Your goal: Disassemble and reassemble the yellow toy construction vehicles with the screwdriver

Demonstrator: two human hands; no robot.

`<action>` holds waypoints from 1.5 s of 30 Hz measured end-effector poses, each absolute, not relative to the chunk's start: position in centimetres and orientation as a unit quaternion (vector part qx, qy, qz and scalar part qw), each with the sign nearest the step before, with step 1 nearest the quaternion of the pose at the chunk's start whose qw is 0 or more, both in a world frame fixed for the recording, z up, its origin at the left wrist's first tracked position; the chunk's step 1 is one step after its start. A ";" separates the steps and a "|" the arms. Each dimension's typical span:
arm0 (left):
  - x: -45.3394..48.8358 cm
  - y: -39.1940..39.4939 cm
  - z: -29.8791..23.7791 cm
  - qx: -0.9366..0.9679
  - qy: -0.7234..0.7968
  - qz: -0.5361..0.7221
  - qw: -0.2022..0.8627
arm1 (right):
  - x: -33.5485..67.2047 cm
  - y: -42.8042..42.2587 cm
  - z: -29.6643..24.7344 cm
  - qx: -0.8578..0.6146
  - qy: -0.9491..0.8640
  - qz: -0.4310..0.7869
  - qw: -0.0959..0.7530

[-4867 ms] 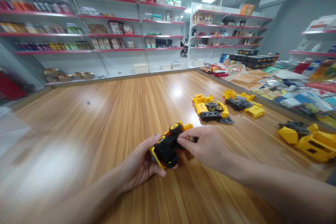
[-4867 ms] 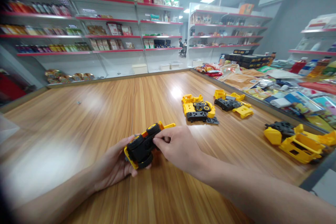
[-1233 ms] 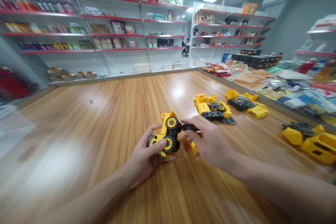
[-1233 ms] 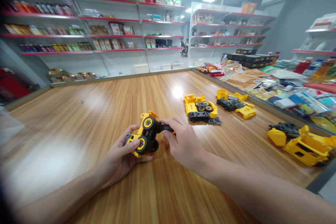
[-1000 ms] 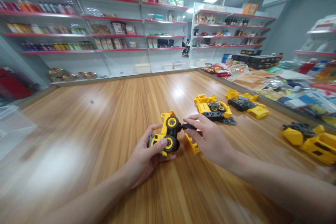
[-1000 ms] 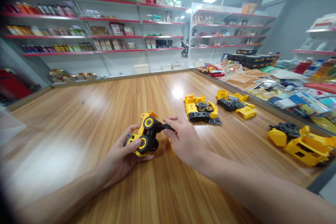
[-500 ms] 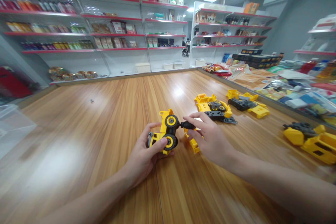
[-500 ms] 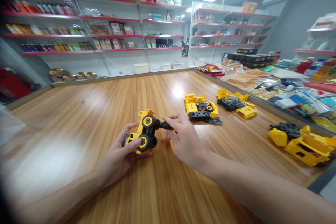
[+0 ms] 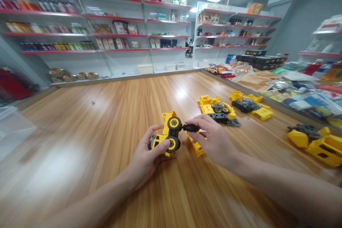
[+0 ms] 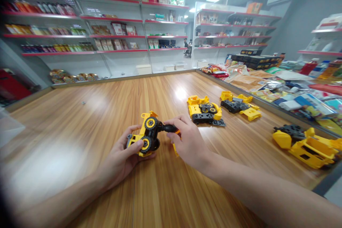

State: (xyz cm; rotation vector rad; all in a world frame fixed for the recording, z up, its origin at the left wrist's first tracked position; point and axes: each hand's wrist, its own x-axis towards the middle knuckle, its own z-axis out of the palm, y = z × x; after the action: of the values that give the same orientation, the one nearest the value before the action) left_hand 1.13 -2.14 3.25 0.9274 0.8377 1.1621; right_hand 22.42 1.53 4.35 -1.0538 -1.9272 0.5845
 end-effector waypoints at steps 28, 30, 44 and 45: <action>0.8 -2.0 2.3 0.430 0.348 0.495 0.670 | 22.5 1.6 4.7 -0.458 -0.806 0.235 0.292; 0.8 -1.9 2.3 0.425 0.354 0.494 0.671 | 22.4 1.5 4.7 -0.475 -0.810 0.234 0.252; 0.9 -2.2 2.5 0.445 0.343 0.494 0.664 | 22.5 1.3 4.8 -0.492 -0.814 0.190 0.243; 0.9 -2.2 2.5 0.443 0.342 0.495 0.665 | 22.5 1.2 4.9 -0.491 -0.814 0.192 0.242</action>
State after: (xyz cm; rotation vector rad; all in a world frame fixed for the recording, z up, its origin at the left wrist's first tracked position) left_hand 0.87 -2.18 2.48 1.0007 0.7718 1.1177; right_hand 22.50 1.24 4.93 -1.3435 -2.2262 0.5236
